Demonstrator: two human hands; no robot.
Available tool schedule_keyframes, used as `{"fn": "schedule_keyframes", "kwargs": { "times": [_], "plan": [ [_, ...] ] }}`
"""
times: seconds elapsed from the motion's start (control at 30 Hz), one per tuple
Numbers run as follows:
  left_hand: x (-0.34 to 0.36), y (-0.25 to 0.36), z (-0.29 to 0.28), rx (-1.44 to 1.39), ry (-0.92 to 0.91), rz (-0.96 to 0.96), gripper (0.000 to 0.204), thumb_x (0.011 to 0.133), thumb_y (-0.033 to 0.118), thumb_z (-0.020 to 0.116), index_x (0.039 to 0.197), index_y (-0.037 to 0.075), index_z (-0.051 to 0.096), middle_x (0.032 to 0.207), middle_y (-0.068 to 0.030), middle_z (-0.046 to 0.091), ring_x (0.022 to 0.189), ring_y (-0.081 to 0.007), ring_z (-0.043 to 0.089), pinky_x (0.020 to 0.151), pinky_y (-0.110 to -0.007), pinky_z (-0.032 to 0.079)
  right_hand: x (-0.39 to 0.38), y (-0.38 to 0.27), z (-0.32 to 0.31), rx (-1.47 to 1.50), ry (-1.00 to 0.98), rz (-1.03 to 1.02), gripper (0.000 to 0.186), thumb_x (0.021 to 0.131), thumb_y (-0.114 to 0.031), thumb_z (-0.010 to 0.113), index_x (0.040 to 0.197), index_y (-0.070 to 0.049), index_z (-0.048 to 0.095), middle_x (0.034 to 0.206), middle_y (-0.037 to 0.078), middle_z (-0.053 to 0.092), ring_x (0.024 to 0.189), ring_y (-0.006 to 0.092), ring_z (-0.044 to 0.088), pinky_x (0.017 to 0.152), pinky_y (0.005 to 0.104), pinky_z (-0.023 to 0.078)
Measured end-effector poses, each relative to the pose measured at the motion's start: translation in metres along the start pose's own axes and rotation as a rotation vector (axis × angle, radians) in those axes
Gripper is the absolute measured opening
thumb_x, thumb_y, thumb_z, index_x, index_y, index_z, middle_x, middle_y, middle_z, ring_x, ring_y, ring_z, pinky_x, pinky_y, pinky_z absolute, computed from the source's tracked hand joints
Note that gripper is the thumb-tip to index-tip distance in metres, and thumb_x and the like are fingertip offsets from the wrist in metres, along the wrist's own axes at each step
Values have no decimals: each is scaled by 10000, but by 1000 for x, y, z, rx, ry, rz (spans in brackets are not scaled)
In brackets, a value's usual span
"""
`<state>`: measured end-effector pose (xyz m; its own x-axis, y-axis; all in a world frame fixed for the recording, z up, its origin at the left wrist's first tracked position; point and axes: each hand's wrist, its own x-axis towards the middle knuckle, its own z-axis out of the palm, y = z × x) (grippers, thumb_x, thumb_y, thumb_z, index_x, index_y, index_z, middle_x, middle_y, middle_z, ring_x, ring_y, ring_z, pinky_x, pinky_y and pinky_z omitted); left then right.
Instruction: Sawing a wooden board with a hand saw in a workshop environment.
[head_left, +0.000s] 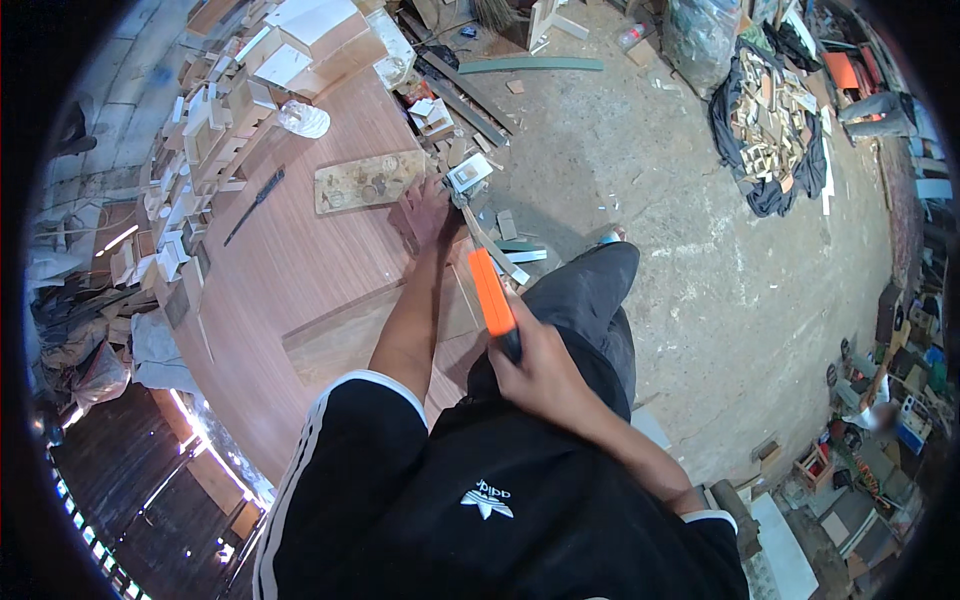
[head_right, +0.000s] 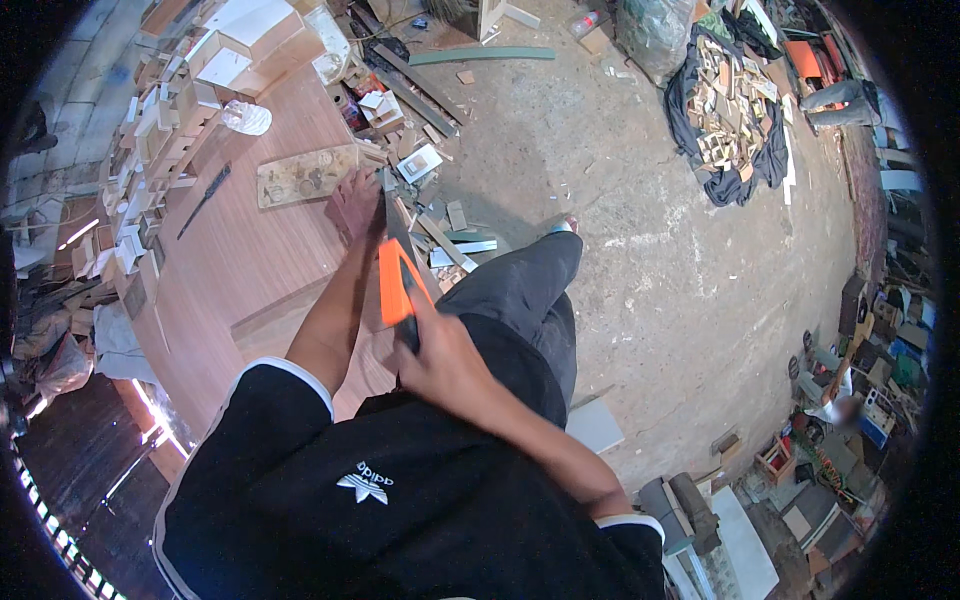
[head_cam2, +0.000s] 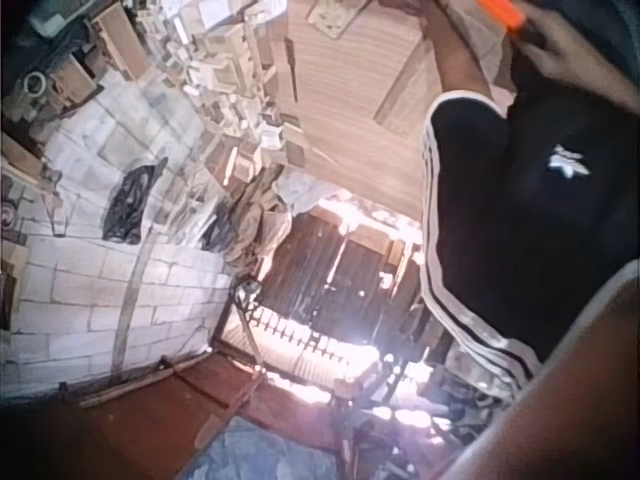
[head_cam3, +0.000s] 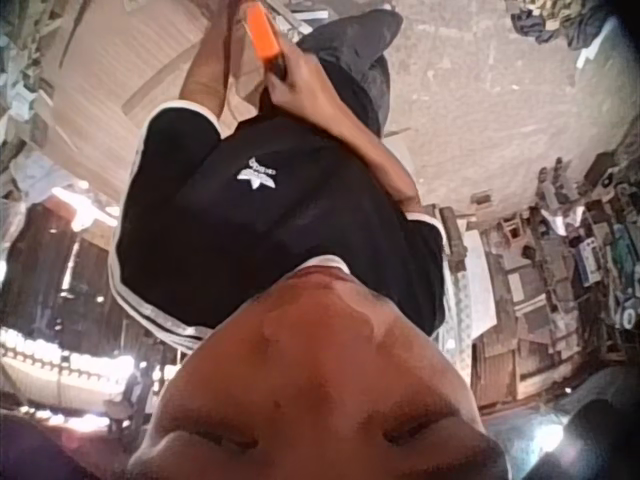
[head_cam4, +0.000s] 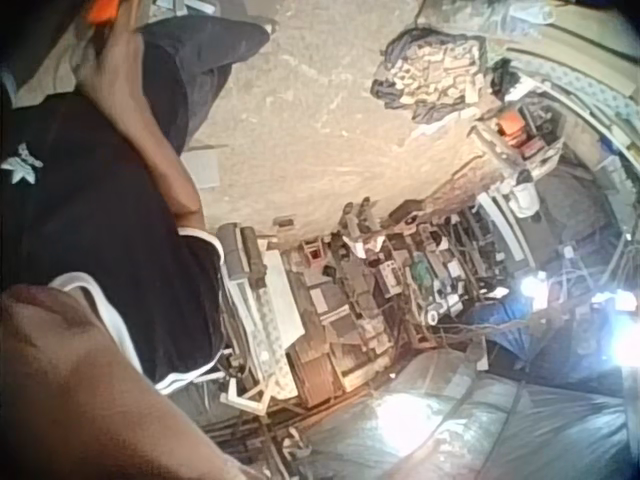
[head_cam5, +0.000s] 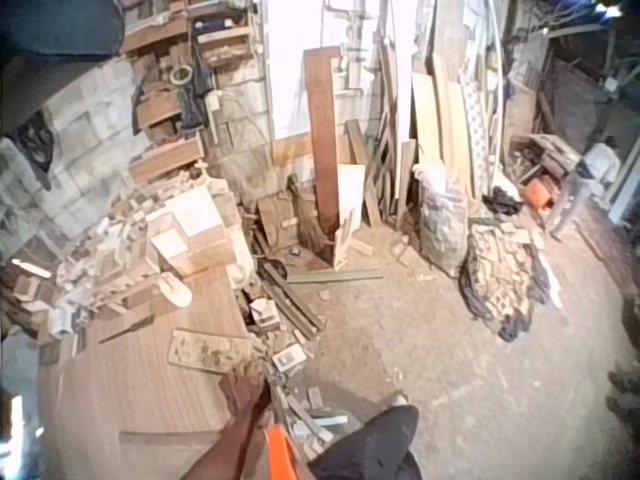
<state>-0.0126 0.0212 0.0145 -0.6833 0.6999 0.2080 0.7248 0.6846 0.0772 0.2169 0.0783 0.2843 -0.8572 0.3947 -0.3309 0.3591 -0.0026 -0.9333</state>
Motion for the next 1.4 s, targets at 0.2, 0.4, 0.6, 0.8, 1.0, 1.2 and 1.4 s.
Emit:
{"fn": "schedule_keyframes", "kwargs": {
  "times": [0.2,0.4,0.6,0.8,1.0,1.2,1.4],
  "plan": [
    [1,-2,6,17,-3,-69,238,819,294,593,1008,191,696,1219,67,579,1254,-235,435,1046,-434,288,13,4,7,-37,25,-46,416,761,36,592,1162,0,485,739,241,577,735,409,641,643,381,493],
    [-1,-9,7,-17,42,-13,235,814,278,595,1009,195,697,1195,67,584,1223,-228,452,1040,-427,296,-14,-22,0,61,-23,24,380,767,35,587,1137,3,503,751,248,587,745,425,628,646,382,492],
    [10,12,3,-82,170,12,188,810,282,590,929,211,717,1185,73,592,1217,-211,457,1036,-422,296,39,41,8,-63,92,-118,346,788,18,569,1127,18,500,749,250,582,736,431,618,647,390,485],
    [0,-6,8,-128,70,-61,166,819,297,593,908,229,716,1198,58,589,1254,-225,444,1057,-489,264,-13,-19,-3,76,-34,1,300,792,16,563,1086,23,505,762,242,575,746,403,637,652,393,481],
    [7,15,-2,-176,131,-27,138,799,270,617,880,226,720,1180,51,593,1276,-228,434,1064,-491,252,42,43,6,-98,93,-57,313,781,27,576,1084,17,499,736,192,554,751,343,665,662,368,481],
    [1,7,2,-182,5,-114,145,805,264,620,911,244,717,1178,48,593,1273,-232,437,1066,-473,254,5,7,3,-25,19,-40,371,777,30,580,1140,2,511,793,239,595,822,423,644,694,388,489],
    [4,-8,26,-136,63,-47,162,810,256,618,941,235,712,1186,24,589,1265,-223,438,1049,-466,269,20,40,5,-22,88,-124,390,771,7,586,1145,22,476,715,272,576,730,461,614,612,450,483]
  ]
}}
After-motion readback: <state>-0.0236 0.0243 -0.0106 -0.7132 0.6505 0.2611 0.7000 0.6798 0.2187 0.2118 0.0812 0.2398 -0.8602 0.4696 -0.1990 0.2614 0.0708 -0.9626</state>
